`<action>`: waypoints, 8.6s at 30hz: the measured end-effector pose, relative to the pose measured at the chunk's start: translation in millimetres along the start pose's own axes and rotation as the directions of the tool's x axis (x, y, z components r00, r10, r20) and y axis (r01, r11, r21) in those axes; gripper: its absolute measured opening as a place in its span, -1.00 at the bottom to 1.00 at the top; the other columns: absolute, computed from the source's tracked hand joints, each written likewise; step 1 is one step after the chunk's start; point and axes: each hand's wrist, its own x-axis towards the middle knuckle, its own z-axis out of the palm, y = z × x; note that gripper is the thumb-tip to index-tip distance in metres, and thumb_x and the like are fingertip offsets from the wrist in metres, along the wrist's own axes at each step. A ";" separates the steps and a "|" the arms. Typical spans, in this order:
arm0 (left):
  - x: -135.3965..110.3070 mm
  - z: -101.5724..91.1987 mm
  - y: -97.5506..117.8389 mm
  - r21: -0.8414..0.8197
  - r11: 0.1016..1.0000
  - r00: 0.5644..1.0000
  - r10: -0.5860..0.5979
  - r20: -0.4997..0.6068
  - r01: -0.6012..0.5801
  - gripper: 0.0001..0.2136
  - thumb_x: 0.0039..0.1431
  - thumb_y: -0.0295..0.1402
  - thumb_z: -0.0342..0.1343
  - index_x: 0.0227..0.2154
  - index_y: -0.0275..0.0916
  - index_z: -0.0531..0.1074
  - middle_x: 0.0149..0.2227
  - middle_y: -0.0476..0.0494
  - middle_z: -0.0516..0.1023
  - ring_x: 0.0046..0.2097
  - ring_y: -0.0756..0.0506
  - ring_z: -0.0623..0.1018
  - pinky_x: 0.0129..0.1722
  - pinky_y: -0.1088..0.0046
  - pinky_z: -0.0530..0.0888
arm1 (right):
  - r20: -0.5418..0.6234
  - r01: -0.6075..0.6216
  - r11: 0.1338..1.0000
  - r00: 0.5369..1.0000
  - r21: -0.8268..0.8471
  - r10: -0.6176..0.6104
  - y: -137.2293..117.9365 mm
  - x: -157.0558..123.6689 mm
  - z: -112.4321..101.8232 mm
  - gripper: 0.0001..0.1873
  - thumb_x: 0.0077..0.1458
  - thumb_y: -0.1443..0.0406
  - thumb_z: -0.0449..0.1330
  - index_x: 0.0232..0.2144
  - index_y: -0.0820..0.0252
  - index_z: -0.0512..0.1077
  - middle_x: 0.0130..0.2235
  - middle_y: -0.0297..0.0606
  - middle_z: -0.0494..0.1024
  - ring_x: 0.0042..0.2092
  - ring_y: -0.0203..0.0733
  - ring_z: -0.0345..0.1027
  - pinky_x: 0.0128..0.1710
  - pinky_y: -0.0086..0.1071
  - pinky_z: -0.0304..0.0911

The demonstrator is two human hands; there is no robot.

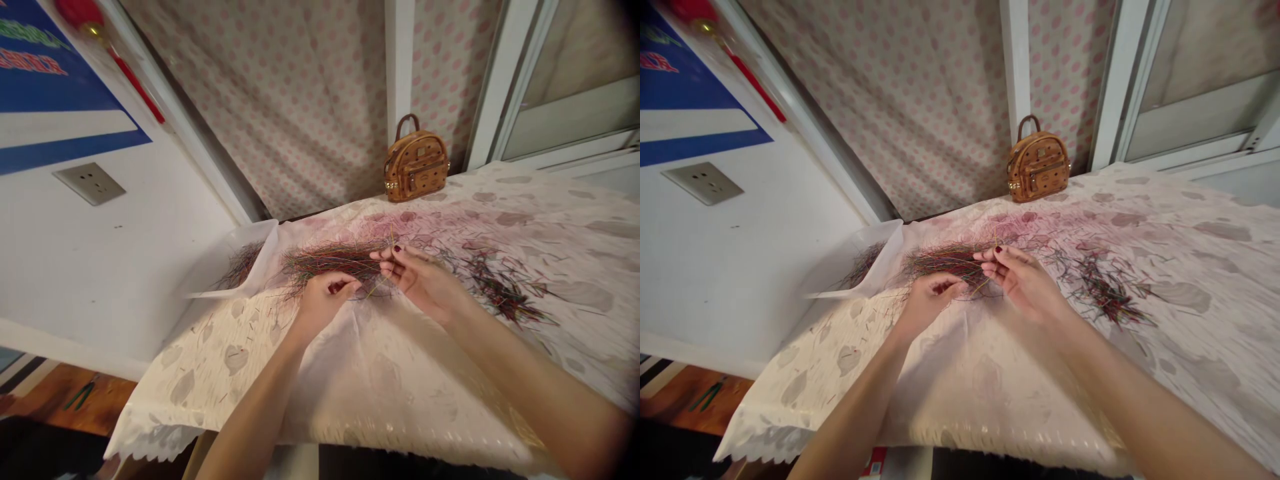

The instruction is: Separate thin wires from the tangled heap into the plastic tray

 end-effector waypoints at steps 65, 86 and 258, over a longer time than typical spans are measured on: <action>11.5 -5.2 24.3 -0.620 0.783 0.994 -0.106 -0.041 0.058 -0.73 0.17 -0.13 0.19 -0.19 -0.16 0.63 -0.24 -0.17 0.61 -0.47 0.10 0.23 -0.52 0.58 0.22 | 0.171 0.068 0.878 0.985 -0.473 0.016 27.8 -19.0 17.4 -0.76 0.19 0.20 0.09 -0.45 0.18 0.41 -0.59 -0.35 0.47 -0.57 -0.34 0.19 -0.51 -0.40 0.10; 16.4 4.5 12.5 -0.675 0.719 0.967 -0.253 -0.033 0.165 -0.69 0.08 -0.13 0.26 -0.21 -0.25 0.64 -0.17 -0.26 0.63 -0.43 0.09 0.34 -0.43 0.57 0.33 | 0.058 0.089 0.871 0.996 -0.482 -0.070 21.0 -23.0 21.0 -0.75 0.20 0.17 0.09 -0.33 0.22 0.46 -0.59 -0.37 0.44 -0.59 -0.34 0.19 -0.55 -0.40 0.10; 5.2 25.4 11.5 -0.118 0.992 0.996 0.026 -0.089 -0.036 -0.81 0.17 -0.29 0.12 -0.44 -0.25 0.57 -0.52 0.00 0.45 -0.49 0.04 0.29 -0.47 0.49 0.21 | 0.459 0.551 0.222 0.814 -0.804 -0.357 -6.5 -15.0 -1.1 -0.82 0.26 0.27 0.04 -0.30 0.03 0.45 -0.22 -0.17 0.55 -0.13 0.00 0.39 -0.07 -0.09 0.22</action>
